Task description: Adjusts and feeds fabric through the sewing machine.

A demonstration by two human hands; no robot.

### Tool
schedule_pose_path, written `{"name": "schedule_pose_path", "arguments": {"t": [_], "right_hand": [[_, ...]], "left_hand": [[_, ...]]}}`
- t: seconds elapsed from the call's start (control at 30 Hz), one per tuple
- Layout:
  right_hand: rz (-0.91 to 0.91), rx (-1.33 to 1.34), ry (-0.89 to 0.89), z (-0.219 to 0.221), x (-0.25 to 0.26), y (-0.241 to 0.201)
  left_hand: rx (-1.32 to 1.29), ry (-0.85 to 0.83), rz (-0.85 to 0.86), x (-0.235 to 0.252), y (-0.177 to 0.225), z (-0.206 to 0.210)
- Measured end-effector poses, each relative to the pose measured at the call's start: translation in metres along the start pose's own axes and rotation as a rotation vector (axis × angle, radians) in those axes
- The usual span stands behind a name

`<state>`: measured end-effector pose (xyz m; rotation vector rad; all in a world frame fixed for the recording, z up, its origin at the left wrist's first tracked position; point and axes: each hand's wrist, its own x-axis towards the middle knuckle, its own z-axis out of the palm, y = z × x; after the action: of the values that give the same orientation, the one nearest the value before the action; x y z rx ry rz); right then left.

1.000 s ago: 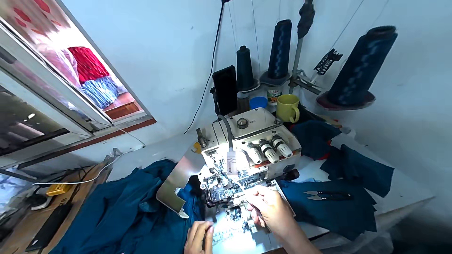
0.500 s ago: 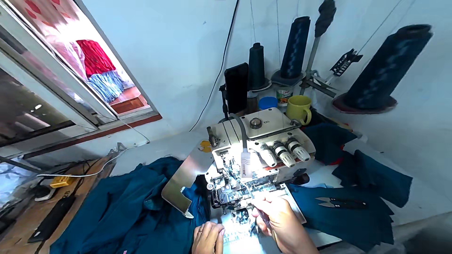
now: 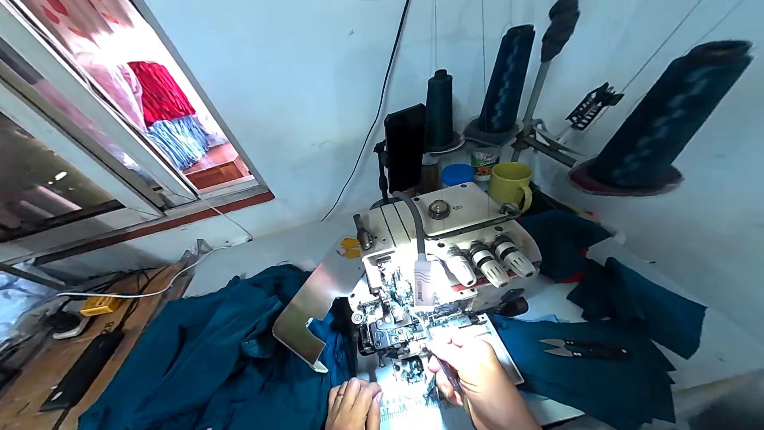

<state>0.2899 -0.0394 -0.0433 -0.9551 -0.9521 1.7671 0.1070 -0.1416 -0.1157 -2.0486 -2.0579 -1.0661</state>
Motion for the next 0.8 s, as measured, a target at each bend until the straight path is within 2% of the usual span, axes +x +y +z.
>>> {"name": "schedule_pose_path", "arguments": {"t": [0.8], "right_hand": [[0.015, 0.014, -0.007, -0.0006, 0.0027, 0.0011]], "left_hand": [[0.022, -0.002, 0.013, 0.0003, -0.0008, 0.0012]]}}
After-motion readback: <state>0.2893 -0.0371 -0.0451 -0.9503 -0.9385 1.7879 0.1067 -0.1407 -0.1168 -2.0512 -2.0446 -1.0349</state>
